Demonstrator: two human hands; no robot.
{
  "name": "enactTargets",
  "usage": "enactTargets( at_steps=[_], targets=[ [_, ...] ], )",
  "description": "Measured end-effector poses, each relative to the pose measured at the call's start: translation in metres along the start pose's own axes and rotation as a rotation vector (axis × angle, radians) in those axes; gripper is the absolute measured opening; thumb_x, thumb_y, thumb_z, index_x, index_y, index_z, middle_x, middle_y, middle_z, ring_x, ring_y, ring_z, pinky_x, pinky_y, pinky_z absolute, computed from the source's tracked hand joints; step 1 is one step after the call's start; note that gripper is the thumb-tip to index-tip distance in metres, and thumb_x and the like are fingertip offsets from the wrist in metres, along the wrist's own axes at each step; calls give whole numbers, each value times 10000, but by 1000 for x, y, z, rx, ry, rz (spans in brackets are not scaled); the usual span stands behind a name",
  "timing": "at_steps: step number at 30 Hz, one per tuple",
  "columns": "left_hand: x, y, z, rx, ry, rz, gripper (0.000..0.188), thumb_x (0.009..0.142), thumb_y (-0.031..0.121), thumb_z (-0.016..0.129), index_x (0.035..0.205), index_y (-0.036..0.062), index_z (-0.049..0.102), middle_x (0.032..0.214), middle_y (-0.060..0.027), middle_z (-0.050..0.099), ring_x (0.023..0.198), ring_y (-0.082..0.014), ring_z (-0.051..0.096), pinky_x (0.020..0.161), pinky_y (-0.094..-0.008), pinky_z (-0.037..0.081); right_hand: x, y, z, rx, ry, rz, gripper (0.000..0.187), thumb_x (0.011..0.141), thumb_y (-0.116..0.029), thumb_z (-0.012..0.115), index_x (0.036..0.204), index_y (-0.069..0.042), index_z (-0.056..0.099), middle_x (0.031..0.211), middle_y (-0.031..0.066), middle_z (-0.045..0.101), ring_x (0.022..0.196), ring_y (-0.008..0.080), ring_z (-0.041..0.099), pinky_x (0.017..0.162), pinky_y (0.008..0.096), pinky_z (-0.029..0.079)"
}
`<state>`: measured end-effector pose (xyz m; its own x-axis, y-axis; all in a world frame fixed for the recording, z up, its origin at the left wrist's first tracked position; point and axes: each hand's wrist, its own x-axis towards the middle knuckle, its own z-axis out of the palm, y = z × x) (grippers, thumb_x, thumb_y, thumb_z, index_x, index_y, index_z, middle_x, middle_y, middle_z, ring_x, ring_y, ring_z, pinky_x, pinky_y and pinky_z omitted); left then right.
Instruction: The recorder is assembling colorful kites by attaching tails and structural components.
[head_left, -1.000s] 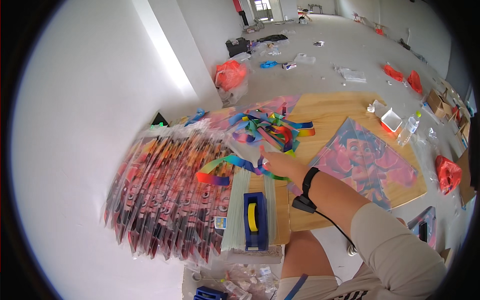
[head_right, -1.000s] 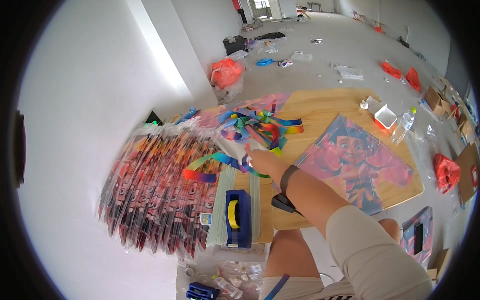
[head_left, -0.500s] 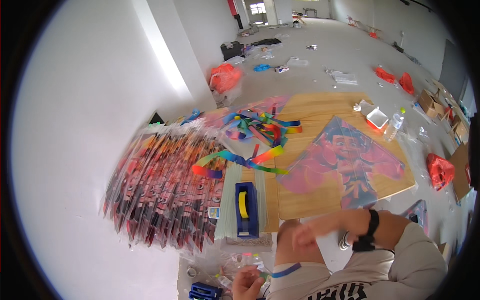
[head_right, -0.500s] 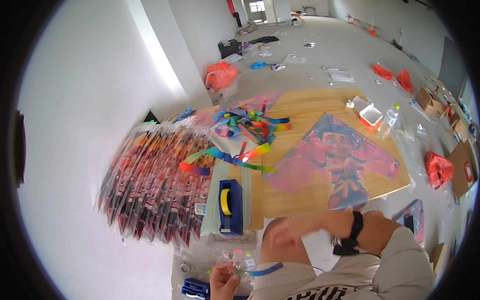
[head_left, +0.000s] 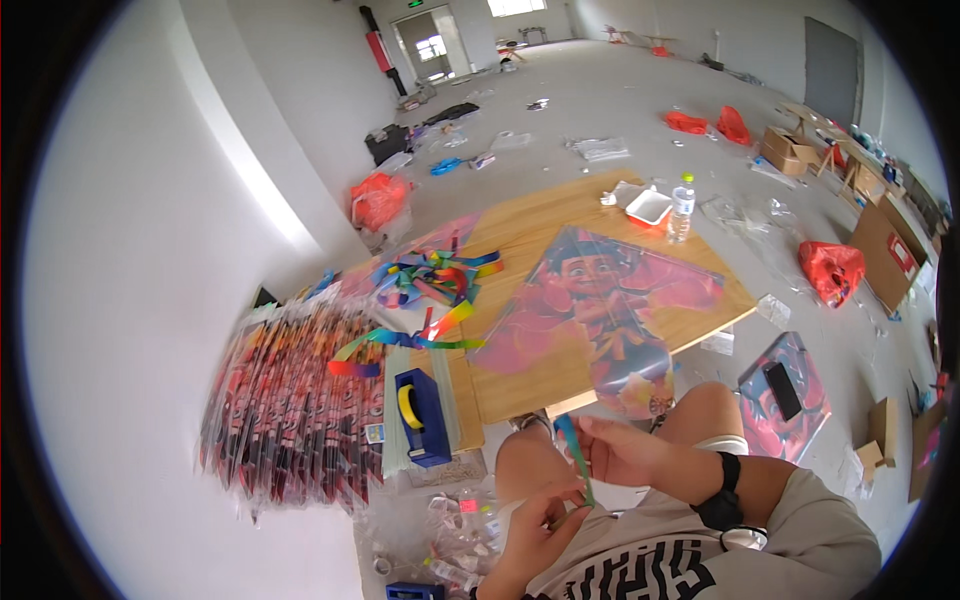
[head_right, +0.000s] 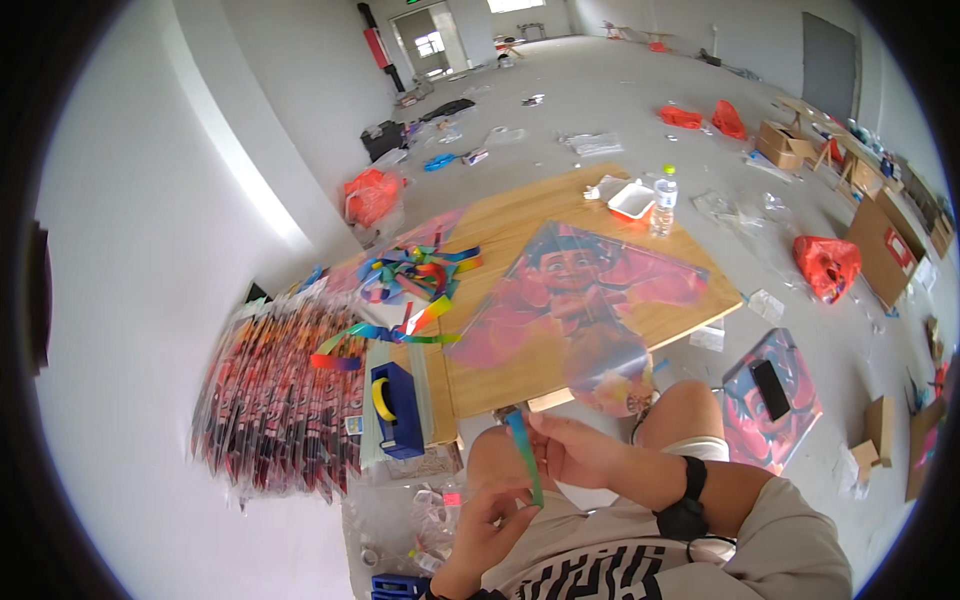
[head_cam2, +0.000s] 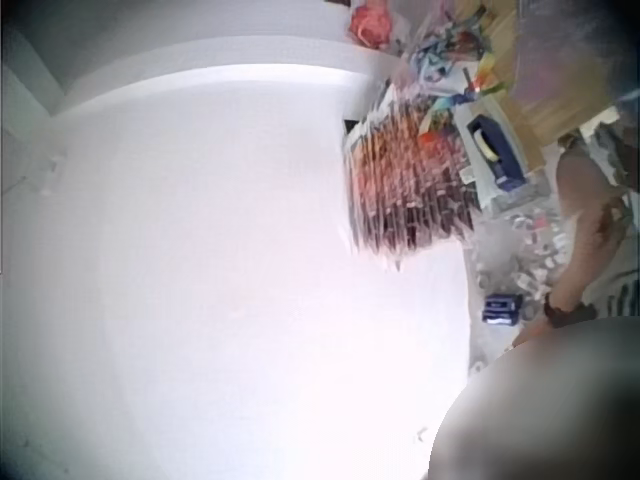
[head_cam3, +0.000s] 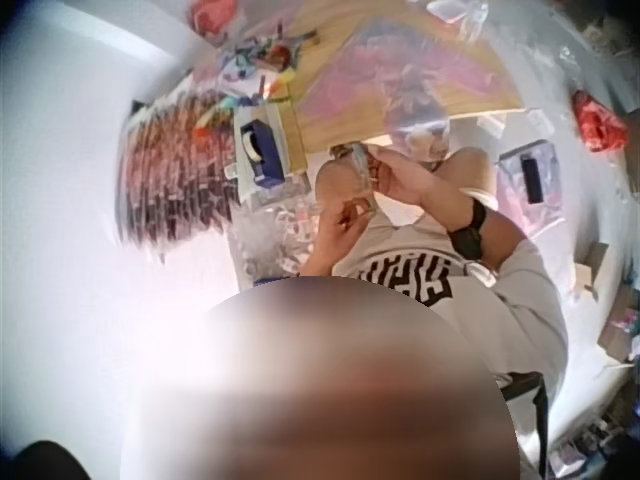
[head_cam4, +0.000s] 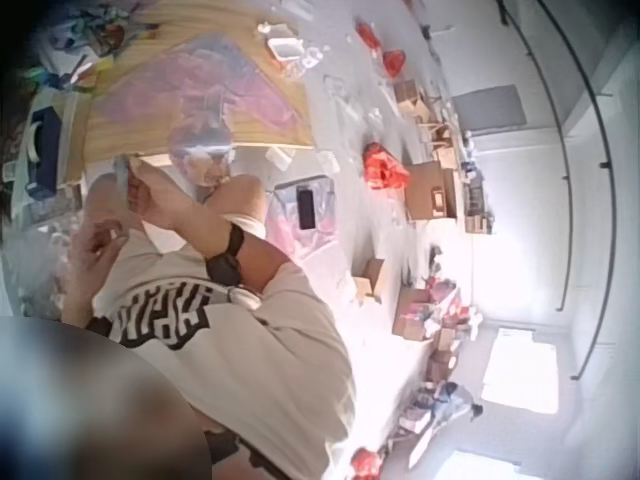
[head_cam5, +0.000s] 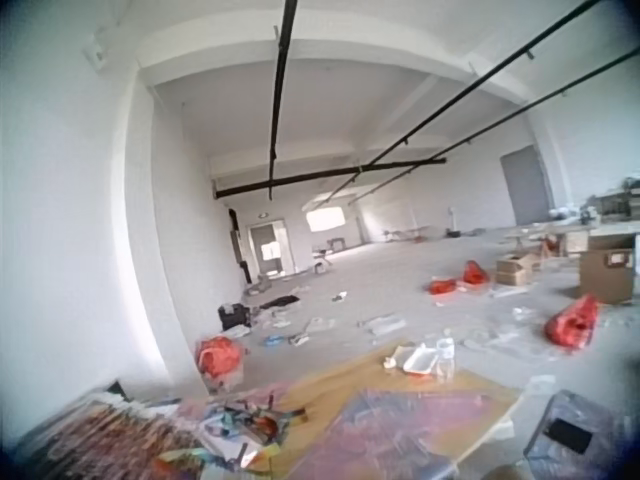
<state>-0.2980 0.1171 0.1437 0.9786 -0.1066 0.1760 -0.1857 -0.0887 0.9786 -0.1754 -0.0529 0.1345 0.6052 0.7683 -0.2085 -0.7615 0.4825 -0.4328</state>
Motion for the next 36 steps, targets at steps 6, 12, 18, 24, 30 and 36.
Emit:
enactTargets(
  at_steps=[6,12,18,24,30,36],
  targets=[
    [10,-6,28,-174,-87,-161,494,873,22,702,1327,15,510,1067,-79,641,640,-71,550,576,-212,430,-41,-45,8,-302,34,-332,134,972,-78,585,1097,-59,628,950,33,658,855,147,612,803,291,502],
    [41,11,27,644,-213,424,439,979,140,594,1366,-24,467,1113,-126,624,1068,-215,596,884,-322,477,-82,-58,14,-822,54,-419,270,956,15,567,1223,-6,597,934,52,637,795,111,602,743,260,501],
    [65,41,44,71,-76,-157,219,945,102,562,1108,9,675,960,-79,682,859,-209,626,742,-300,467,-111,-57,23,-1279,-112,-295,531,966,-61,590,1471,-98,428,899,35,646,748,74,596,670,237,506],
    [69,19,59,-294,19,-85,281,1003,96,479,1192,-54,624,1093,-122,672,981,-184,639,891,-295,491,-115,-46,19,-1212,-72,-336,540,949,-55,612,1457,-88,430,815,44,648,671,99,611,651,245,502],
    [67,30,55,-654,60,-296,265,999,135,532,1157,-57,624,1031,-113,668,956,-159,632,882,-304,490,-112,-39,-5,-1080,-25,-287,532,960,-21,585,1458,-63,403,818,63,640,753,108,625,695,247,494],
    [63,13,57,-309,225,-135,145,929,50,643,1028,-55,628,962,-63,652,876,-125,633,797,-251,496,-112,-32,-5,-1089,29,-231,489,943,-67,623,1409,-75,474,829,47,661,754,89,613,727,251,485]
  ],
)
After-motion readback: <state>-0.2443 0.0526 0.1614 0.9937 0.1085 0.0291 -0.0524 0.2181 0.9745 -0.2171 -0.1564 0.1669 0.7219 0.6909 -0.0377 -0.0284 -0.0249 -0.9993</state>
